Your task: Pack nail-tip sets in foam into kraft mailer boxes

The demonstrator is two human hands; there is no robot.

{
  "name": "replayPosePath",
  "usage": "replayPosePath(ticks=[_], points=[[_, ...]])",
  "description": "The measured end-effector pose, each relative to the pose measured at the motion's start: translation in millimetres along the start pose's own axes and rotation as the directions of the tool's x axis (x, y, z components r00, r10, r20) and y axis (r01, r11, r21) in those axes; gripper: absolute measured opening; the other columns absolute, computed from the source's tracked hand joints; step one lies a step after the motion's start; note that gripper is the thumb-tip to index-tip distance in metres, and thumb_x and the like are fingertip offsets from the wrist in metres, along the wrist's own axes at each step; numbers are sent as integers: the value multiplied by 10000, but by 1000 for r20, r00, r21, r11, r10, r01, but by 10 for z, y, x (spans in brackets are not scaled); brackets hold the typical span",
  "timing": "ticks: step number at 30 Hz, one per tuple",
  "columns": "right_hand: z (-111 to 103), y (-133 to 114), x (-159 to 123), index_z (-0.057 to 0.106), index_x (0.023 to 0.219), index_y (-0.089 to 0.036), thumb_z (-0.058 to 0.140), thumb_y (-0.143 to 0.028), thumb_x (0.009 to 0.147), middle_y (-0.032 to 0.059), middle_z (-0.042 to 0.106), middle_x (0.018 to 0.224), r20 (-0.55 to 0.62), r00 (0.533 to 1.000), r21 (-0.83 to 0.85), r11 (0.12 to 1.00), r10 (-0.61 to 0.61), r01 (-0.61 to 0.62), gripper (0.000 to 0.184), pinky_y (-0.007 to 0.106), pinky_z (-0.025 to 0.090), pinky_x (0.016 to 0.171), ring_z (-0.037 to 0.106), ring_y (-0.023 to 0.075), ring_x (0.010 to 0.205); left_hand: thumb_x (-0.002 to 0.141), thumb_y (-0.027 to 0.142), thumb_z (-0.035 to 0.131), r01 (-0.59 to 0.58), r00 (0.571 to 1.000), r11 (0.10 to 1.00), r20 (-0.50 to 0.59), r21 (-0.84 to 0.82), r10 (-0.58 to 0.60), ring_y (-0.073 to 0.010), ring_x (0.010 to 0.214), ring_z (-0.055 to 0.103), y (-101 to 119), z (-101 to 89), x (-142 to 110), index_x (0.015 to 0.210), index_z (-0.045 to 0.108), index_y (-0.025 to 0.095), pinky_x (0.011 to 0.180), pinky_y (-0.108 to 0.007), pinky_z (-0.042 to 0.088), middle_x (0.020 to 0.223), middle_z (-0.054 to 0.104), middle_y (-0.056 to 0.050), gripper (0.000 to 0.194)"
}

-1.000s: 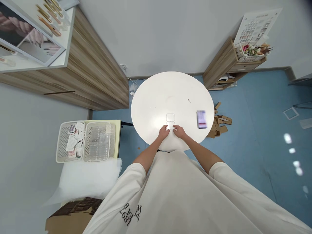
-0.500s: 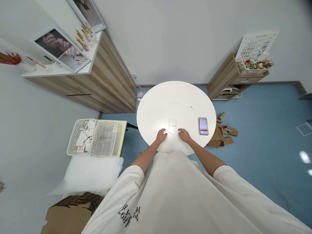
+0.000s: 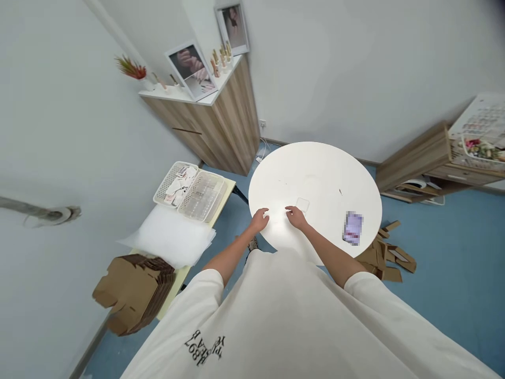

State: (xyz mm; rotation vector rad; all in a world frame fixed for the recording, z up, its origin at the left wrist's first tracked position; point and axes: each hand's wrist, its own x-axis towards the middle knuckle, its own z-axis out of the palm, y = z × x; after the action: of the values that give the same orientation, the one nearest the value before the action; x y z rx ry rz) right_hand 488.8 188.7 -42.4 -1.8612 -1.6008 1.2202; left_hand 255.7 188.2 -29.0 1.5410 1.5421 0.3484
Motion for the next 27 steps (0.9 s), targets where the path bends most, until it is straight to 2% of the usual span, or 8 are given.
replayPosePath(ticks=[6, 12, 15, 22, 25, 27], points=[[379, -681, 298, 668, 1254, -201, 476, -196, 949, 88, 647, 1324, 80, 984, -26, 986, -162, 165, 360, 353, 484, 1038, 646, 199, 1120, 954, 284, 539, 11, 986, 999, -164, -52, -19, -291, 1297, 547, -254, -611, -78, 1362, 575, 207, 1047, -392, 479, 1411, 566, -139, 417], [1033, -1429, 602, 695, 1201, -208, 505, -155, 927, 79, 686, 1262, 123, 950, -76, 952, -287, 297, 338, 350, 495, 1021, 668, 192, 1072, 906, 199, 574, -74, 946, 995, -320, -67, 49, -262, 1218, 604, -746, -1279, -96, 1281, 627, 206, 1066, -403, 469, 1317, 629, -117, 378], [1417, -1818, 735, 705, 1177, -215, 530, -155, 916, 71, 694, 1239, 134, 940, -97, 940, -312, 326, 319, 345, 499, 1012, 672, 191, 1053, 869, 136, 588, -95, 919, 993, -390, -76, 58, -252, 1170, 630, -1050, -1710, -69, 1245, 647, 188, 1057, -401, 480, 1282, 646, -116, 384], [2263, -2627, 1097, 698, 1186, -207, 521, -163, 918, 84, 681, 1229, 176, 907, -134, 904, -382, 406, 324, 347, 497, 989, 668, 189, 1027, 853, 83, 561, -94, 864, 993, -501, -68, 48, -233, 1120, 646, -1786, -2861, 144, 1228, 664, 158, 1059, -390, 481, 1245, 666, -120, 395], [2532, -2919, 1231, 692, 1195, -206, 508, -176, 929, 92, 662, 1252, 193, 904, -135, 903, -380, 409, 324, 334, 501, 972, 665, 185, 1029, 861, 94, 549, -54, 847, 994, -532, -98, -7, -241, 1141, 641, -2063, -3260, 268, 1252, 659, 155, 1067, -391, 474, 1272, 663, -123, 411], [2671, -3084, 1301, 690, 1199, -206, 501, -176, 932, 94, 658, 1251, 205, 905, -138, 905, -371, 403, 329, 333, 499, 973, 662, 186, 1038, 862, 97, 542, -6, 847, 991, -528, -130, -64, -248, 1152, 638, -2221, -3459, 348, 1253, 665, 153, 1065, -387, 473, 1272, 670, -122, 414]])
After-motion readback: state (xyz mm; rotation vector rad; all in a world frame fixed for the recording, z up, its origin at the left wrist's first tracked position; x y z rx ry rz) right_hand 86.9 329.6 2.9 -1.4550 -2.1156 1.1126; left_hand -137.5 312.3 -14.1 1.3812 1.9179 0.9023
